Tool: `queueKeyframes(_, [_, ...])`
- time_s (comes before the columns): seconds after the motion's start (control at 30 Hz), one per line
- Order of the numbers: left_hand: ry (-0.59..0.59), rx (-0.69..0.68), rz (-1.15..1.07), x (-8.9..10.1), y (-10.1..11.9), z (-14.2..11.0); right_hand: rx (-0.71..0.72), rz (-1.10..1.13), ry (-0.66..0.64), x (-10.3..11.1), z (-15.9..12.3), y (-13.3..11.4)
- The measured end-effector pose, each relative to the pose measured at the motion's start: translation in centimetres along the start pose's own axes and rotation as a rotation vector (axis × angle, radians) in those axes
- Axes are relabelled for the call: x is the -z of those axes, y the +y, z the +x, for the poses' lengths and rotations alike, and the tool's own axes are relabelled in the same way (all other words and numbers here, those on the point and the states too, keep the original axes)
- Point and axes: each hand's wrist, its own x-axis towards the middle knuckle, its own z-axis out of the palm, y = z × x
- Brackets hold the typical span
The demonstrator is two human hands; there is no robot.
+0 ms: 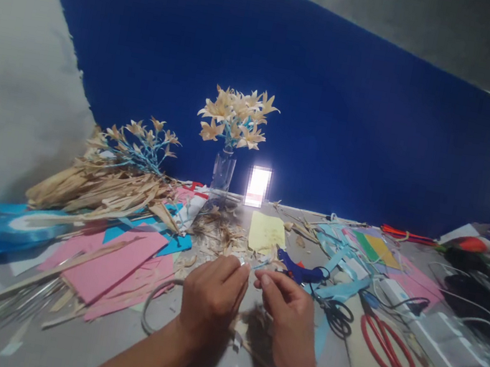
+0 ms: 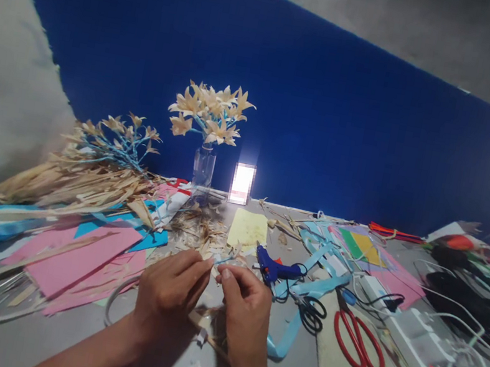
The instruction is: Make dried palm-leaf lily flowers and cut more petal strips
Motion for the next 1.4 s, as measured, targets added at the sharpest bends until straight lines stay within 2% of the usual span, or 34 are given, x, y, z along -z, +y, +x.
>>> queueKeyframes(0.13, [0.062, 0.0, -0.094, 0.4, 0.0, 0.3, -0.039, 0.072, 0.001, 0.0, -0.3, 0.1])
queueKeyframes(0.37, [0.089, -0.062, -0.07, 1.2, 0.8, 0.0, -0.122, 0.471, 0.06, -0.9, -0.1, 0.0])
queueKeyframes(0.5, [0.052, -0.027, -0.111, 1.6, 1.0, -0.4, -0.183, 0.585, 0.053, -1.1, -0.2, -0.1])
queueKeyframes(0.6, [-0.1, 0.172, -0.341, 1.9, 1.0, -0.3, -0.209, 0.612, 0.062, -1.0, -0.4, -0.3])
queueKeyframes(0.7, [-0.317, 0.551, -0.716, 2.2, 1.1, 0.2, -0.229, 0.642, 0.057, -0.7, -0.6, -0.7])
queueKeyframes(0.8, [-0.549, 0.971, -1.211, 2.3, 1.0, 0.7, -0.232, 0.675, 0.02, -0.4, -0.6, -1.0])
queueKeyframes(0.87, [-0.685, 1.153, -1.506, 2.3, 0.8, 0.9, -0.228, 0.685, -0.011, -0.3, -0.5, -1.1])
queueKeyframes(0.97, [-0.822, 1.256, -1.739, 2.4, 0.7, 0.8, -0.226, 0.69, -0.06, 0.0, -0.7, -1.3])
queueKeyframes(1.07, [-0.877, 1.259, -1.851, 2.5, 0.8, 0.5, -0.232, 0.707, -0.124, 0.3, -0.9, -1.5])
queueKeyframes(1.13, [-0.881, 1.24, -1.89, 2.6, 1.1, 0.3, -0.223, 0.71, -0.16, 0.6, -1.0, -1.6])
queueKeyframes(1.23, [-0.781, 1.237, -1.841, 2.6, 1.4, 0.0, -0.211, 0.686, -0.208, 1.0, -1.1, -1.6])
queueKeyframes(1.3, [-0.661, 1.232, -1.723, 2.7, 1.7, -0.1, -0.223, 0.661, -0.221, 1.2, -1.1, -1.5])
queueKeyframes(1.4, [-0.488, 1.17, -1.431, 3.0, 2.0, -0.1, -0.235, 0.611, -0.153, 1.2, -1.0, -1.0])
